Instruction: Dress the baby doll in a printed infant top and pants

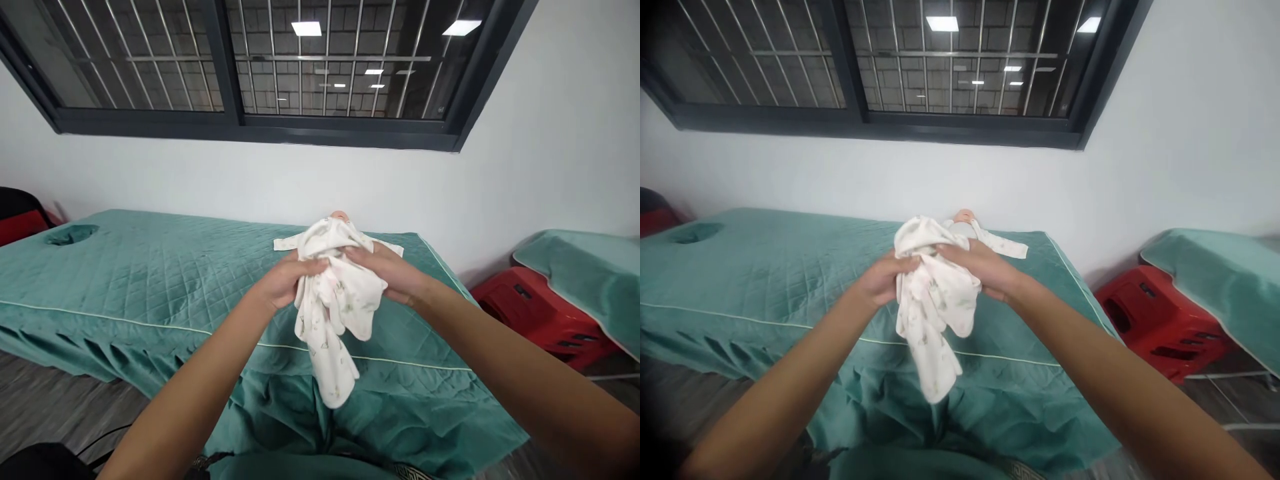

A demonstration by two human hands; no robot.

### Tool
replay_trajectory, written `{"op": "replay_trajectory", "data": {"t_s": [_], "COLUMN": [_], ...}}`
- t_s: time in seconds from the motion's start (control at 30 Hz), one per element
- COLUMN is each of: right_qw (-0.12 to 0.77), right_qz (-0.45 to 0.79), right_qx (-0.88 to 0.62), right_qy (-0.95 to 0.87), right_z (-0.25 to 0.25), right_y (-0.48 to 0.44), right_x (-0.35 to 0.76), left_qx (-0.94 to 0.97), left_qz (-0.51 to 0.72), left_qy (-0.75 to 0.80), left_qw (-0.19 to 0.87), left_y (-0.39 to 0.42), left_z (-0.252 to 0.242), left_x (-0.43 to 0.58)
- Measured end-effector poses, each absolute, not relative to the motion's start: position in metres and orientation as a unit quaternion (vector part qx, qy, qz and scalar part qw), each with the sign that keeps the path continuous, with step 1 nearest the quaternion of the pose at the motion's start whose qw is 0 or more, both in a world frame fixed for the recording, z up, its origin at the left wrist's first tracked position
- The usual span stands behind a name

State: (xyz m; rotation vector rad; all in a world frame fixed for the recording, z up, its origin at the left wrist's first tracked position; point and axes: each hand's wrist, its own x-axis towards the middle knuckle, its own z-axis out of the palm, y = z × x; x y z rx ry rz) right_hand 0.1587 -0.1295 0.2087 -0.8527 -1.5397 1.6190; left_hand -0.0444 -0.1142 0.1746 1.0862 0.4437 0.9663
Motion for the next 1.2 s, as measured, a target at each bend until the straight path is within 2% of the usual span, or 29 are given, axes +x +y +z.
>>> {"op": "replay_trajectory", "data": {"t_s": [0.13,0.27,0.37,0.53,0.6,0.73,0.87,0.97,1.1,1.2], "right_qw": [0.252,0.247,0.309,0.499,0.518,0.489,0.509,0.456,0.356,0.391], "right_qz": [0.605,0.579,0.586,0.611,0.645,0.705,0.680,0.680,0.710,0.700], "right_qx": [-0.313,-0.334,-0.354,-0.338,-0.322,-0.302,-0.308,-0.317,-0.321,-0.332], "right_qy": [-0.688,-0.701,-0.660,-0.513,-0.461,-0.416,-0.428,-0.479,-0.516,-0.496], "right_z": [0.202,0.195,0.187,0.184,0.186,0.185,0.170,0.156,0.138,0.131], "right_y": [-0.133,-0.133,-0.129,-0.116,-0.113,-0.114,-0.117,-0.120,-0.127,-0.124], "right_x": [0.162,0.158,0.155,0.152,0.149,0.143,0.147,0.157,0.166,0.171], "left_qx": [0.421,0.396,0.392,0.460,0.501,0.513,0.437,0.386,0.369,0.352], "left_qz": [0.516,0.505,0.482,0.407,0.354,0.337,0.466,0.530,0.506,0.492], "left_qy": [0.208,0.210,0.212,0.242,0.221,0.209,0.223,0.235,0.268,0.272], "left_qw": [0.716,0.738,0.755,0.751,0.758,0.762,0.737,0.717,0.732,0.748], "left_y": [-0.109,-0.108,-0.107,-0.110,-0.113,-0.112,-0.101,-0.096,-0.097,-0.100], "left_z": [0.170,0.169,0.164,0.149,0.147,0.151,0.154,0.149,0.137,0.133], "left_x": [-0.039,-0.035,-0.033,-0.031,-0.032,-0.033,-0.029,-0.023,-0.011,-0.003]}}
